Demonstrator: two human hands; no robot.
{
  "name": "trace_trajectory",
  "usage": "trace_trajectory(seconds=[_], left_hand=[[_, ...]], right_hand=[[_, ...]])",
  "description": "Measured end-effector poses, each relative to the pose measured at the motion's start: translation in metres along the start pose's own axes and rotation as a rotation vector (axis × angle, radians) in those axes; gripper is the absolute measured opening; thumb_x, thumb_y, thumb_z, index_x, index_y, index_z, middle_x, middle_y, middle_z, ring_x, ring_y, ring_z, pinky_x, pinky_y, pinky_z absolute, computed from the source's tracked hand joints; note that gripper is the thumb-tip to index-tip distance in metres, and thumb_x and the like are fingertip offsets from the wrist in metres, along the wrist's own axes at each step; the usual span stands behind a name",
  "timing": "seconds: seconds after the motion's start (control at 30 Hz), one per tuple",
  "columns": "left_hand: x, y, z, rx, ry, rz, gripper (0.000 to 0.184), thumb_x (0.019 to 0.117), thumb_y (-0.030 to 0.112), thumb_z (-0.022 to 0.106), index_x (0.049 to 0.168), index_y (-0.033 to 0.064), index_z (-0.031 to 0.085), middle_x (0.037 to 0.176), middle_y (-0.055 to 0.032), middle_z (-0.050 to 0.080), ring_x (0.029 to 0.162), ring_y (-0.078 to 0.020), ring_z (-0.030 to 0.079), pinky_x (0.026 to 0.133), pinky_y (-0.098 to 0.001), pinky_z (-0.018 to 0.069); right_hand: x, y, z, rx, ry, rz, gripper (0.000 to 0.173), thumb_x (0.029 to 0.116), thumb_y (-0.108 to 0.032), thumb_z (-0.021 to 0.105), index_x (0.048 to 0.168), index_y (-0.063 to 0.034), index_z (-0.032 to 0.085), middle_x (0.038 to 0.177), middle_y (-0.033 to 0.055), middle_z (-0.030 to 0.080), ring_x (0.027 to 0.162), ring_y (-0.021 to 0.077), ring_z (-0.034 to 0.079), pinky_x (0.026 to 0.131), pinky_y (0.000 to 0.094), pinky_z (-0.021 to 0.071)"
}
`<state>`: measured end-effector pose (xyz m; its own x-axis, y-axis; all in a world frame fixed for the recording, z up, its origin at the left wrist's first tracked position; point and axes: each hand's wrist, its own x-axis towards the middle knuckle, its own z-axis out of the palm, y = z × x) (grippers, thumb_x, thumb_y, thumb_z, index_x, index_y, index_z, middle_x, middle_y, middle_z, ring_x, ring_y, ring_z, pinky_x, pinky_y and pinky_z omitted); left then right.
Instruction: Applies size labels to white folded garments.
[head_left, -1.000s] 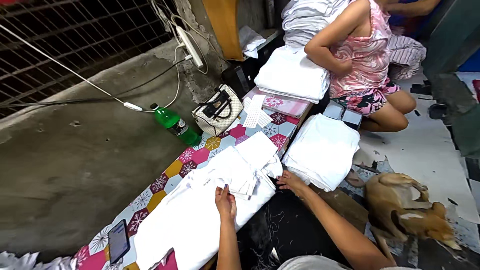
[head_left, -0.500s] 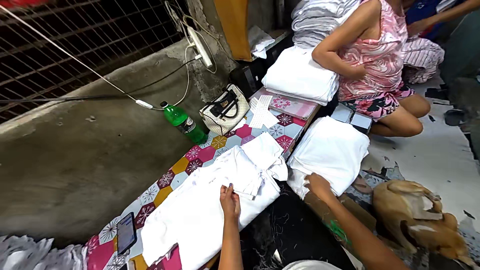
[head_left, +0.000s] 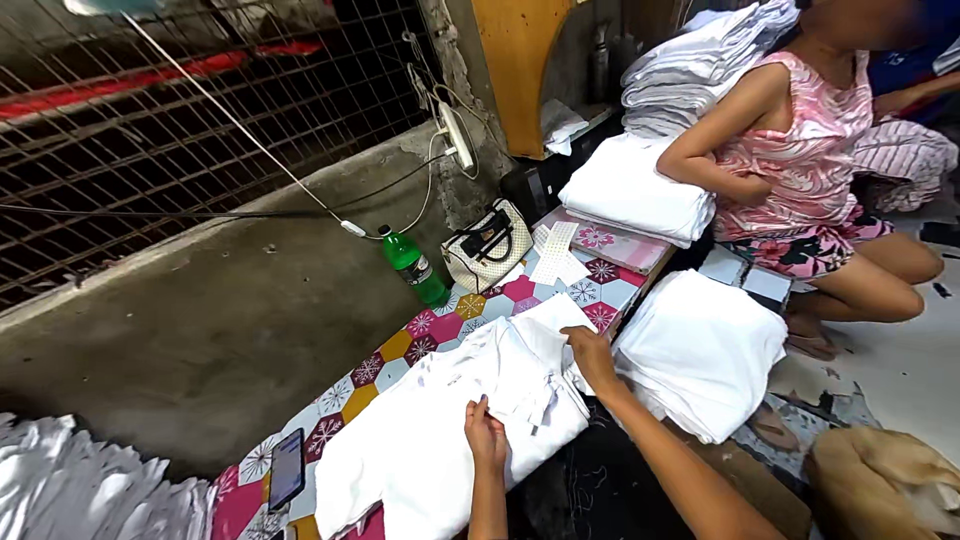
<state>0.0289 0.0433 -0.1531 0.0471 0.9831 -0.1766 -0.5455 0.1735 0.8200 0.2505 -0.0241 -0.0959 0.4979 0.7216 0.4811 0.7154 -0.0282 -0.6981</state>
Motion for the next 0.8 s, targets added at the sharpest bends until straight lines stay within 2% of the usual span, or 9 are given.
trace_trajectory(seconds=[0.07,0.13,0.23,0.33,0.43,0.5,0.6,0.7,0.8], left_hand=[[-0.003,0.002,0.001,-0.011,0.069,0.025,0.014,0.1059,0.007,0.042,0.117,0.0045,0.049,0.090,-0.0036,0.064,0.077,-0.0097,0.068,0.069,-0.0303,0.0603],[-0.006,0.001,-0.005,-0.031,0.061,0.027,0.030,0.1107,0.018,0.035,0.136,0.0033,0.042,0.105,-0.0064,0.063,0.088,-0.0114,0.067,0.077,-0.0323,0.0589],[-0.010,0.007,-0.008,0.013,0.001,-0.022,0.054,0.1119,0.046,0.026,0.156,0.0148,0.023,0.132,-0.0102,0.062,0.105,-0.0163,0.068,0.085,-0.0373,0.0587],[-0.008,0.005,-0.008,0.177,-0.037,0.035,0.059,0.1109,0.038,0.031,0.162,0.0150,0.013,0.145,-0.0184,0.050,0.118,-0.0222,0.060,0.093,-0.0429,0.0540],[-0.009,0.006,0.001,0.384,-0.003,0.052,0.061,0.1059,0.024,0.054,0.157,0.0056,0.025,0.125,-0.0231,0.057,0.092,-0.0199,0.063,0.076,-0.0390,0.0554],[-0.005,0.006,0.008,0.451,0.026,0.061,0.066,0.0999,0.019,0.065,0.153,0.0026,0.030,0.117,-0.0229,0.060,0.083,-0.0191,0.063,0.071,-0.0375,0.0560],[-0.002,0.009,0.013,0.564,0.044,0.090,0.068,0.0941,0.018,0.074,0.147,-0.0056,0.038,0.127,-0.0302,0.058,0.104,-0.0312,0.063,0.087,-0.0479,0.0545],[0.000,0.009,0.018,0.706,0.063,0.103,0.066,0.0928,0.021,0.076,0.142,-0.0094,0.044,0.129,-0.0343,0.057,0.114,-0.0390,0.059,0.095,-0.0546,0.0496],[0.007,0.006,0.018,0.770,0.103,0.119,0.036,0.0945,0.015,0.073,0.116,-0.0108,0.060,0.100,-0.0273,0.063,0.090,-0.0322,0.061,0.080,-0.0511,0.0507]], right_hand=[[-0.016,-0.017,0.022,0.186,0.077,-0.386,0.021,0.0925,0.007,0.059,0.097,0.0011,0.079,0.109,0.0162,0.077,0.099,0.0287,0.076,0.087,0.0435,0.0627],[-0.042,-0.033,0.041,0.335,-0.176,-0.559,0.024,0.0944,0.008,0.058,0.102,-0.0007,0.078,0.124,0.0160,0.073,0.115,0.0282,0.071,0.101,0.0419,0.0578],[-0.067,-0.033,0.068,0.407,-0.350,-0.503,0.031,0.0950,0.008,0.057,0.117,-0.0021,0.076,0.138,0.0194,0.065,0.133,0.0357,0.059,0.115,0.0506,0.0451],[-0.073,-0.035,0.076,0.297,-0.490,-0.310,0.038,0.0988,-0.013,0.064,0.136,-0.0041,0.066,0.150,0.0211,0.054,0.145,0.0377,0.045,0.124,0.0526,0.0299],[-0.074,-0.044,0.073,0.271,-0.830,-0.307,0.037,0.1035,-0.013,0.058,0.136,0.0028,0.063,0.147,0.0228,0.056,0.145,0.0373,0.045,0.126,0.0519,0.0240],[-0.063,-0.042,0.061,0.346,-0.751,-0.268,0.029,0.1041,-0.010,0.054,0.124,0.0023,0.071,0.134,0.0192,0.067,0.132,0.0325,0.060,0.120,0.0496,0.0369],[-0.028,-0.021,0.038,0.309,-0.332,0.069,0.028,0.1032,-0.014,0.057,0.119,0.0023,0.073,0.120,0.0189,0.072,0.111,0.0293,0.071,0.102,0.0449,0.0543],[0.016,0.025,0.015,0.104,-0.074,0.492,0.050,0.1021,-0.026,0.060,0.143,0.0023,0.055,0.144,0.0275,0.054,0.133,0.0423,0.054,0.112,0.0558,0.0433],[0.037,0.066,0.011,-0.038,-0.109,0.783,0.077,0.0972,-0.050,0.064,0.154,-0.0021,0.042,0.163,0.0283,0.029,0.146,0.0487,0.035,0.110,0.0679,0.0357]])
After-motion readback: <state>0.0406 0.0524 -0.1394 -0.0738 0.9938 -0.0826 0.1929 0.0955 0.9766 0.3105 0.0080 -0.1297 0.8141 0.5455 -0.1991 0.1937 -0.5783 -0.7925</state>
